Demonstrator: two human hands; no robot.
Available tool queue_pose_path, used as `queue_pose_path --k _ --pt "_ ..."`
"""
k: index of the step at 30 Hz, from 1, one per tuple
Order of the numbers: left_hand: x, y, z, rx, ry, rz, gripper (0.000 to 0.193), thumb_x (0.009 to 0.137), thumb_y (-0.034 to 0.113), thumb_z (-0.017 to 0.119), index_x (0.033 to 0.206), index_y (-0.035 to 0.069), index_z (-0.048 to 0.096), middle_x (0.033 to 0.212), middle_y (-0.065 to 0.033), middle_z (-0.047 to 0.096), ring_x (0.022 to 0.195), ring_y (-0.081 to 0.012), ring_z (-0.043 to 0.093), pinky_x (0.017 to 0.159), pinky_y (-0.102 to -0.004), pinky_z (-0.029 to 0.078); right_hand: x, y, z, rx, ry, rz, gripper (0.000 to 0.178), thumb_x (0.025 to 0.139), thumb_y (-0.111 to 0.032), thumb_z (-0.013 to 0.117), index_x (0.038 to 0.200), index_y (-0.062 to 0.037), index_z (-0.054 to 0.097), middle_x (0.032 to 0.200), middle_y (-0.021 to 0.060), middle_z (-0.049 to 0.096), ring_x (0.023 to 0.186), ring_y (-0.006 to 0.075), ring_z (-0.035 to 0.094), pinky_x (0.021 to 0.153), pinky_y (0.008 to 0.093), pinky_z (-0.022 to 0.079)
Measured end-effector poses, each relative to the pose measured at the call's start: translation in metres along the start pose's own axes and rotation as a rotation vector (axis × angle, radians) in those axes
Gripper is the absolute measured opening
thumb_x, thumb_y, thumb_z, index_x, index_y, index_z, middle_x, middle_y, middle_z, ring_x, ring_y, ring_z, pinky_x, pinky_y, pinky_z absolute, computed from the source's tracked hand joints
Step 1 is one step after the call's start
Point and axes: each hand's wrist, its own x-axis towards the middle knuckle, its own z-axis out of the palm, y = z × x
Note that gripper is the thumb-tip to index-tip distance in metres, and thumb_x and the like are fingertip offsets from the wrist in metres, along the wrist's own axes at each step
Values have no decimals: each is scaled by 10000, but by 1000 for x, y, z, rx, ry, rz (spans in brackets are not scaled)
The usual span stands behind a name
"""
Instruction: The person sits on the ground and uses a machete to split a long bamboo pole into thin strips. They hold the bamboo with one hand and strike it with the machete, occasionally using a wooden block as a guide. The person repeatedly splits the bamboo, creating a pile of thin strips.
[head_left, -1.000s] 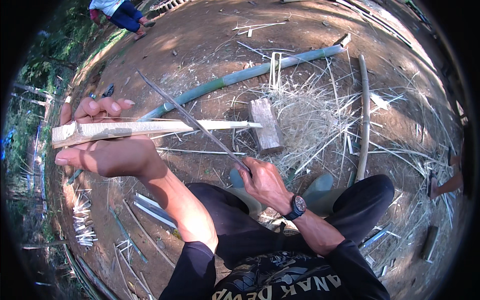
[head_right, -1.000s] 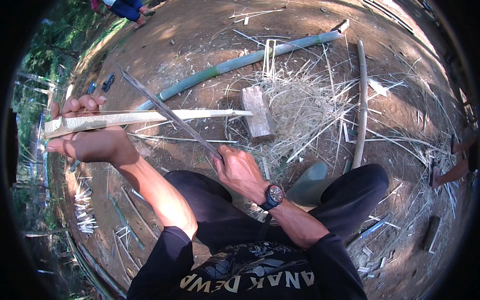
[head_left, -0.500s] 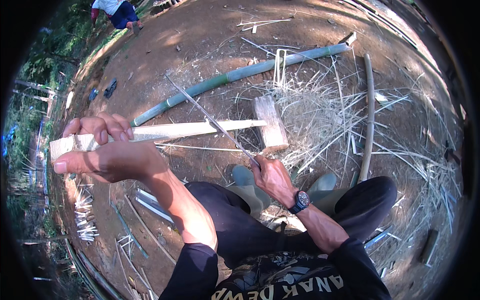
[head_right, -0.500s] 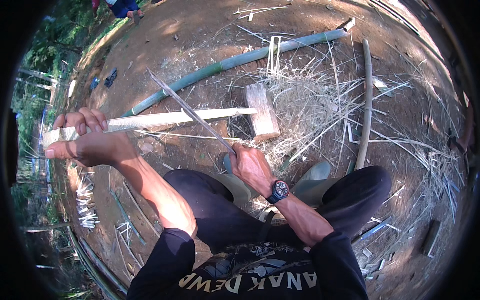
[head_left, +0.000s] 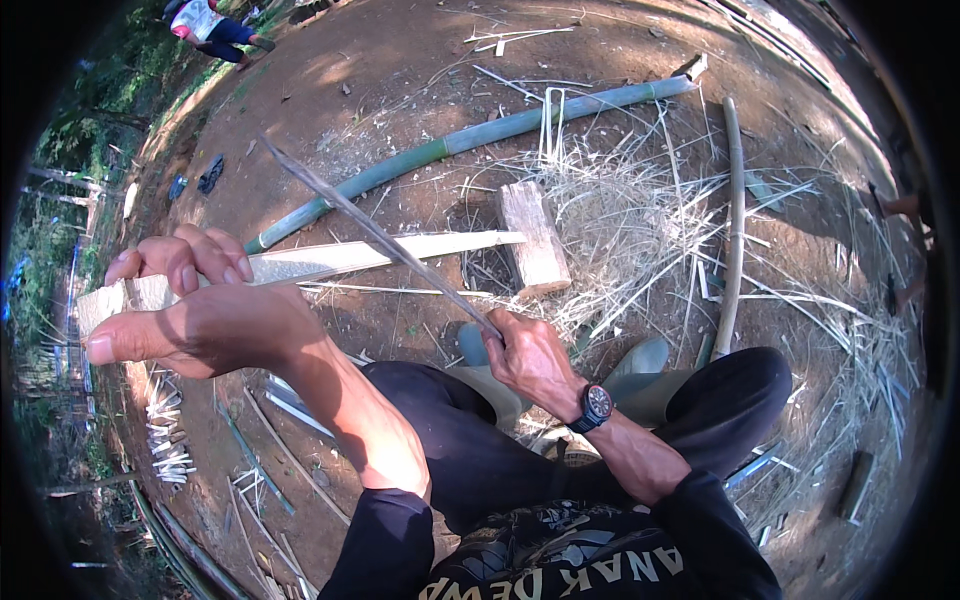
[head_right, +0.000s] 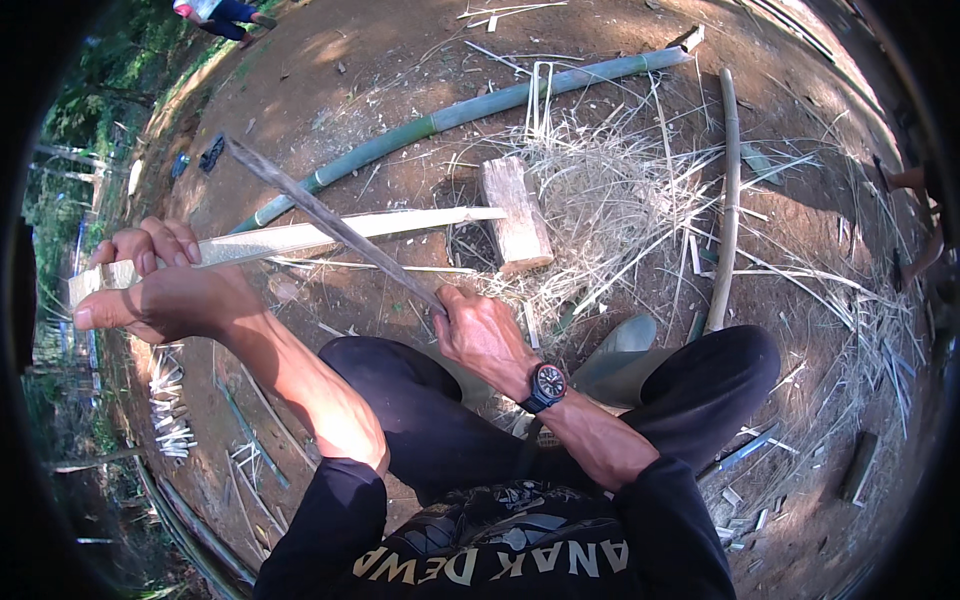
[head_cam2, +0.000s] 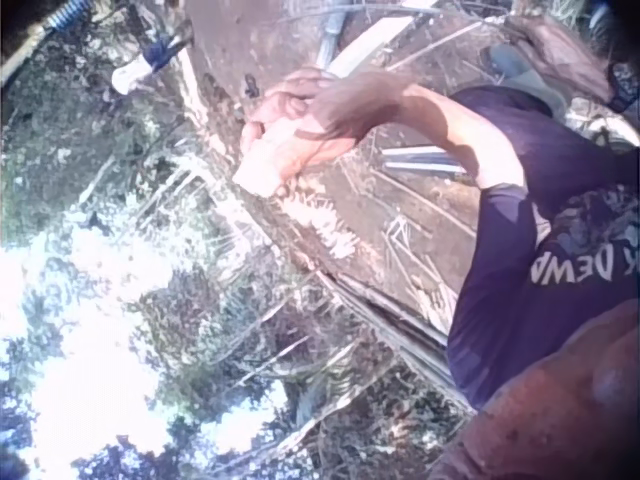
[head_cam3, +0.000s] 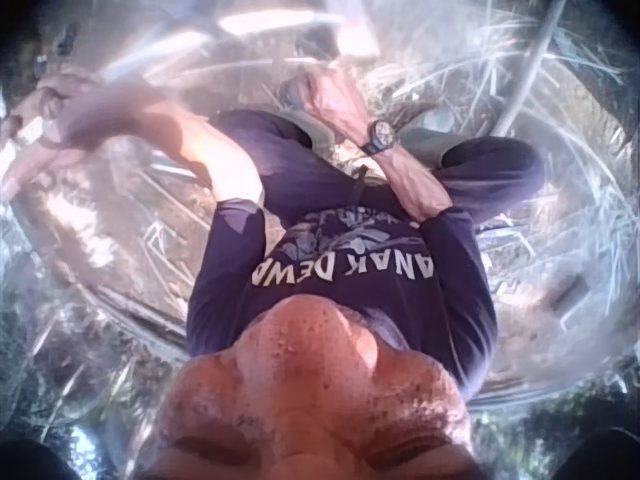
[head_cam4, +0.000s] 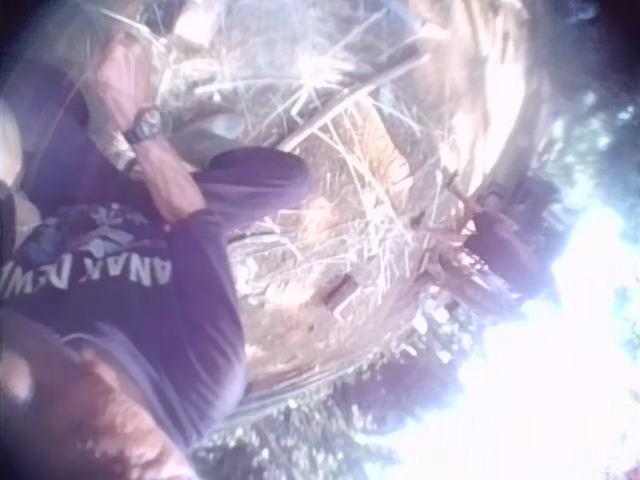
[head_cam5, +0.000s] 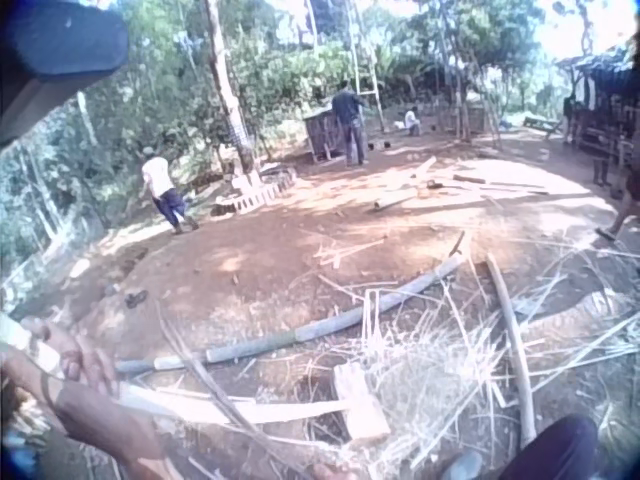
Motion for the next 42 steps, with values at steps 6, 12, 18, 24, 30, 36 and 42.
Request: queue_pose_path --k 6,12,18,24,30,36,42 --pt "1 -1 4 9 33 -27 742 874 715 162 1010 25 398 581 13 303 442 -90 290 407 -212 240 -8 61 6 -149 -64 219 171 856 -136 534 833 24 591 590 220 588 536 378 601 533 458 487" --pt "-2 2 5 24 18 17 779 880 718 201 1024 -17 415 561 2 315 417 -99 324 392 -211 255 -1 11 -2 -33 13 -7 124 836 -103 559 833 21 573 574 211 571 513 363 588 498 443 467" --pt "-5 4 10 4 5 -44 787 854 741 162 1040 12 392 581 10 310 445 -100 287 427 -221 243 -11 115 13 -199 -58 311 220 871 -155 519 778 36 575 600 239 568 548 375 578 529 454 443" --pt "0 -2 5 -17 -12 0 788 854 741 170 1027 5 391 575 10 308 445 -102 294 419 -216 249 -13 97 10 -96 -144 357 229 871 -156 524 796 49 591 606 246 586 563 374 605 536 434 480" --pt "-8 6 12 40 -18 59 761 875 721 190 1005 -1 391 571 1 320 436 -104 301 407 -219 254 2 43 1 -10 27 -55 120 860 -80 536 842 34 567 579 200 578 478 336 572 451 412 451" --pt "-2 0 2 28 -32 52 723 883 703 220 1006 7 376 568 0 328 424 -101 299 403 -217 261 -10 137 20 -258 -109 327 262 897 -217 504 810 16 586 598 239 578 574 402 590 554 501 456" --pt "3 -7 7 -15 -25 4 738 874 716 208 1014 11 377 580 5 322 429 -101 285 408 -225 256 2 118 3 -6 -227 406 297 886 -215 513 790 57 585 593 259 563 568 410 581 576 476 467"
